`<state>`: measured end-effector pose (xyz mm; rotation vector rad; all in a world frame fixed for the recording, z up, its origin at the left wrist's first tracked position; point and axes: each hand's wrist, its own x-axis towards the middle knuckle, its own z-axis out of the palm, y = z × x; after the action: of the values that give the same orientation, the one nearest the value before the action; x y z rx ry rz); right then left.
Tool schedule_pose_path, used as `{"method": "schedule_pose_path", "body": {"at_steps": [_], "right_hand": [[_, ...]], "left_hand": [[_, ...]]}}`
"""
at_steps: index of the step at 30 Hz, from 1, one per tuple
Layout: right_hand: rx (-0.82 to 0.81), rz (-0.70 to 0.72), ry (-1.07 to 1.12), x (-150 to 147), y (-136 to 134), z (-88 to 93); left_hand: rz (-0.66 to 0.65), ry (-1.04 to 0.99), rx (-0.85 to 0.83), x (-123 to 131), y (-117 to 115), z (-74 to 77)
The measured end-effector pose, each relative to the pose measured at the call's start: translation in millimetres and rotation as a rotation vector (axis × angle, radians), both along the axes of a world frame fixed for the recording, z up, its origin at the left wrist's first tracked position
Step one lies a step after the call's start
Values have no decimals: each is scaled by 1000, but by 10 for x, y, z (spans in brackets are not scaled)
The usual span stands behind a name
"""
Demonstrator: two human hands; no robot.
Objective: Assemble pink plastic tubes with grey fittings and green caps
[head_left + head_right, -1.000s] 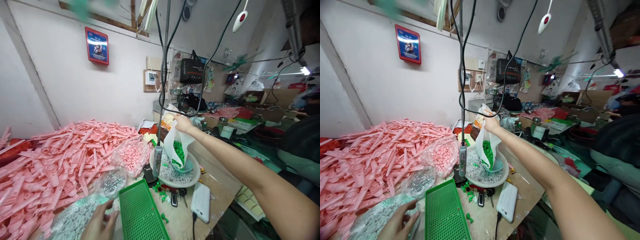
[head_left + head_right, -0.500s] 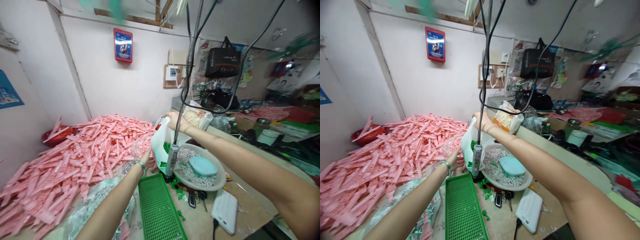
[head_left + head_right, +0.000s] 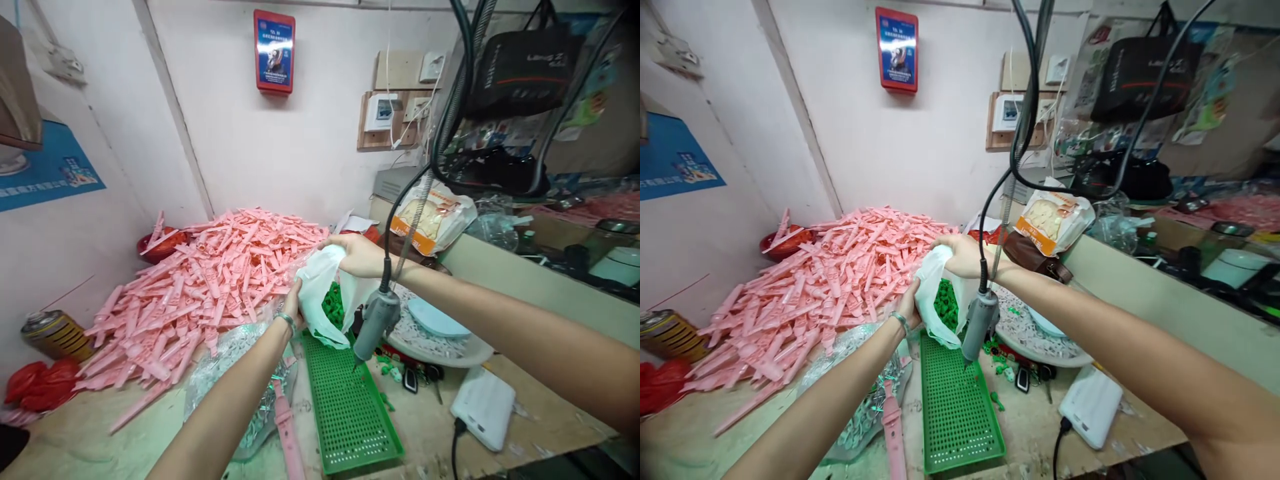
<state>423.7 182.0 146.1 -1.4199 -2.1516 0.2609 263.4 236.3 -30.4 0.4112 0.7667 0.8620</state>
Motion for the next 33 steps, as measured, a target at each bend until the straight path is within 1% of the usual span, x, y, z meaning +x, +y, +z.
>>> {"method": "schedule_pose_path", "body": {"at_steps": [2,5,8,15,17,21,25,29,33], "right_hand": [[-28,91,32,1,-50,-84],[-38,149,-4,20,-100,-172],[-47,142,-25,62,-120,-212],[-34,166,15,204,-82,-312],[-32,148,19,242,-77,-336],[2,65,-3,284,-78,-336],[42,22,70,282,-61,-313],[21,4,157,266,-31,-293],[8,-1,164,261,-13,-269]], "left_hand": [[4,5,16,-58,0,-54],[-15,9,21,-89,-13,-114],[-53,2,16,-70,-27,-136],[-117,-79,34,-10,5,-106],[-132,-92,38,-3,33,-107],[-156,-100,42,-6,107,-121],[-160,-114,58,-2,186,-129],[-147,-147,96,23,239,-135],[-156,-195,143,62,233,-143]]}}
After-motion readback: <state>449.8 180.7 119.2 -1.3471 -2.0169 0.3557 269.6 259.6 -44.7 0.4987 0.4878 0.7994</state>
